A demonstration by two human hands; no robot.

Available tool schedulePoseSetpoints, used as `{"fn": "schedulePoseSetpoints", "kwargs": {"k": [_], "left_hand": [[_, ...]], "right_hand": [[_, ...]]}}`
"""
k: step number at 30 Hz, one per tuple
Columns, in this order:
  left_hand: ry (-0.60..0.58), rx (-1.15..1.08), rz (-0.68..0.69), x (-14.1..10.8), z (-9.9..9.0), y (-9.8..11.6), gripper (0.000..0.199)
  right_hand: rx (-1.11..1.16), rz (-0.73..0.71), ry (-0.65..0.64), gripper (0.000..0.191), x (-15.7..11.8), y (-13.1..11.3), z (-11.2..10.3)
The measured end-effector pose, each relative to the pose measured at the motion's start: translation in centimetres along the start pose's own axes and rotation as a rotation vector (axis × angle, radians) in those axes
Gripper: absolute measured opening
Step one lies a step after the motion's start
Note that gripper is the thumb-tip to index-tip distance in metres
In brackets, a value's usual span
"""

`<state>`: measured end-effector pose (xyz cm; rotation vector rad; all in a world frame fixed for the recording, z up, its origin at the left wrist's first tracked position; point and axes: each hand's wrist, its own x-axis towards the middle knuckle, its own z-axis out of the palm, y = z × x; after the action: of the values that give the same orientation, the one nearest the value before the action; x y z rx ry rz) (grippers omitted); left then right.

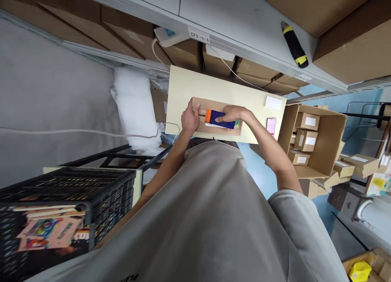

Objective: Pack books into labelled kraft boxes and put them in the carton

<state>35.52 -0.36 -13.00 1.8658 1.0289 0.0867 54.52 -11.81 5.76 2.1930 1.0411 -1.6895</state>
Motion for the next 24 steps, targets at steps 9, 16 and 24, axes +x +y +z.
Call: {"fn": "schedulePoseSetpoints", "kwargs": {"k": [9,16,24], "left_hand": [[0.002,0.056,-0.009,0.0,0.4,0.8,0.078],[0.069,0.067,0.034,-0.1,0.9,0.5,0.079],[0.118,0.120,0.060,-0.1,1.0,0.3,0.084]], "right_hand": [[0.176,0.039,-0.170,0.072,-9.3,11.2,-0.1],[0.181,0.061,-0.118,0.073,-12.7,19.4,-0.3],[0.200,0.064,-0.158,0.062,-9.1,24.5,2.6]]}}
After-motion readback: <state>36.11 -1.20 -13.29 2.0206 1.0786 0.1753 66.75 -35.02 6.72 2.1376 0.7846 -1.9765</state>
